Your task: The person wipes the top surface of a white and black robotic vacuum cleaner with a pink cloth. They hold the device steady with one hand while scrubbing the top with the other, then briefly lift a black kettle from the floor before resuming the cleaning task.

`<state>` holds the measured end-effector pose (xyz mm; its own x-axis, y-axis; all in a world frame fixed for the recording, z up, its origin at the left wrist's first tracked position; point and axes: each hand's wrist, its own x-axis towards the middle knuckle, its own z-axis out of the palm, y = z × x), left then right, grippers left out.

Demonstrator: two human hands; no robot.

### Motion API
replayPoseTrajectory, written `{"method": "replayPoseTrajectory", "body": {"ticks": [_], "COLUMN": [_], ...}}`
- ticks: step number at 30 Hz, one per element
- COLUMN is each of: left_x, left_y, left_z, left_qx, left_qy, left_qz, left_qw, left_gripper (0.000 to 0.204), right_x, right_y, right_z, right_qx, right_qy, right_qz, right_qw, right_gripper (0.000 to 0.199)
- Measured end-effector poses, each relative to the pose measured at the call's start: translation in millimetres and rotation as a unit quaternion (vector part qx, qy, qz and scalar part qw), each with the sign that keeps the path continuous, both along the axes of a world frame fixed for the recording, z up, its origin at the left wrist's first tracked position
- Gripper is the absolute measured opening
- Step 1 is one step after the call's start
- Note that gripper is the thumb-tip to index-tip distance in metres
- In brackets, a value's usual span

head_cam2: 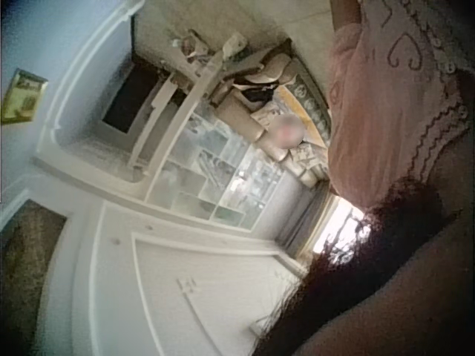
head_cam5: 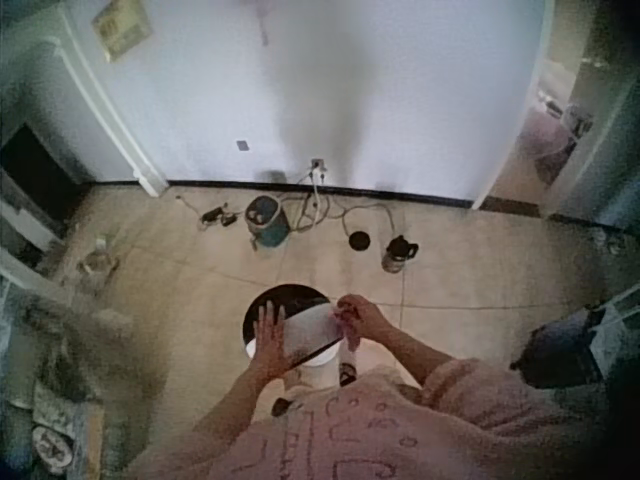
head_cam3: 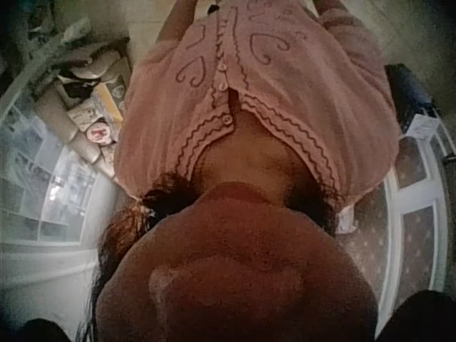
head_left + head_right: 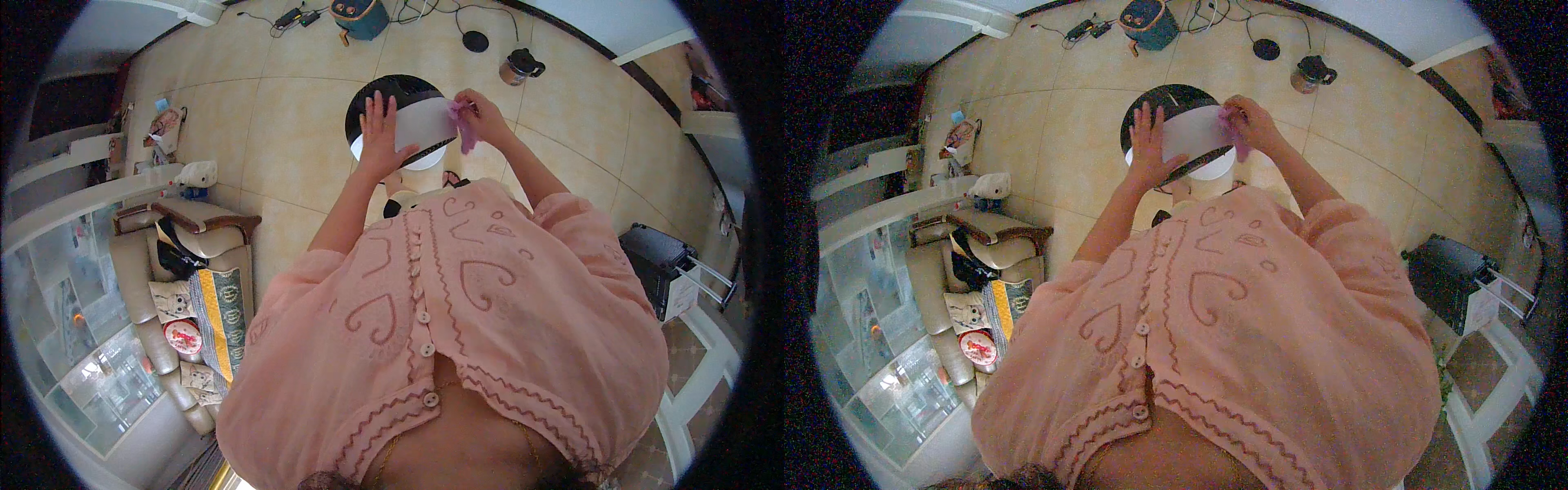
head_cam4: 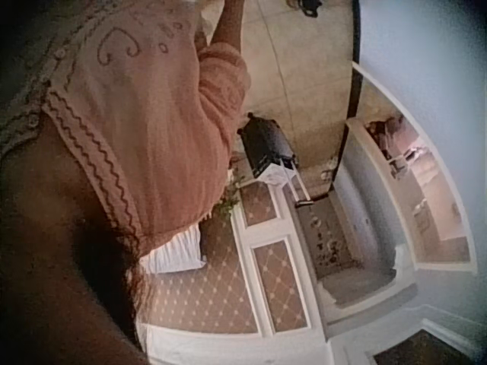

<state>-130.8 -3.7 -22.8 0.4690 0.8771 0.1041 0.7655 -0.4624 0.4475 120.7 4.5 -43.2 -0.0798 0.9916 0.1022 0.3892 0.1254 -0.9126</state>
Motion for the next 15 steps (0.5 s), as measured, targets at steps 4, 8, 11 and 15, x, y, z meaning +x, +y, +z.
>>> {"method": "replayPoseTrajectory", "body": {"ticks": [4, 8, 11, 15], "left_x": [-11.2, -10.5, -5.7, -8.6], "left_y": [-9.5, -15.3, -13.7, -14.9], "left_z": [-4.3, -26.5, -25.1, -27.8], "left_qx": [-0.023, -0.039, -0.043, -0.048], "left_qy": [0.024, 0.009, 0.013, 0.024], "left_qz": [0.052, 0.07, 0.079, 0.086], "left_qw": [0.998, 0.997, 0.996, 0.995], "left_gripper": [0.107, 0.11, 0.115, 0.119], "right_x": [-21.0, -68.4, -85.1, -83.7], "right_y": [14.9, 20.5, 20.5, 2.3], "right_z": [8.0, 30.7, 17.8, 10.3], "right_qx": [0.048, 0.106, 0.091, 0.174], "right_qy": [-0.02, -0.05, -0.059, -0.094], "right_qz": [0.032, 0.075, 0.108, 0.125], "right_qw": [0.998, 0.99, 0.988, 0.972], "right_gripper": [0.016, 0.013, 0.011, 0.009]}}
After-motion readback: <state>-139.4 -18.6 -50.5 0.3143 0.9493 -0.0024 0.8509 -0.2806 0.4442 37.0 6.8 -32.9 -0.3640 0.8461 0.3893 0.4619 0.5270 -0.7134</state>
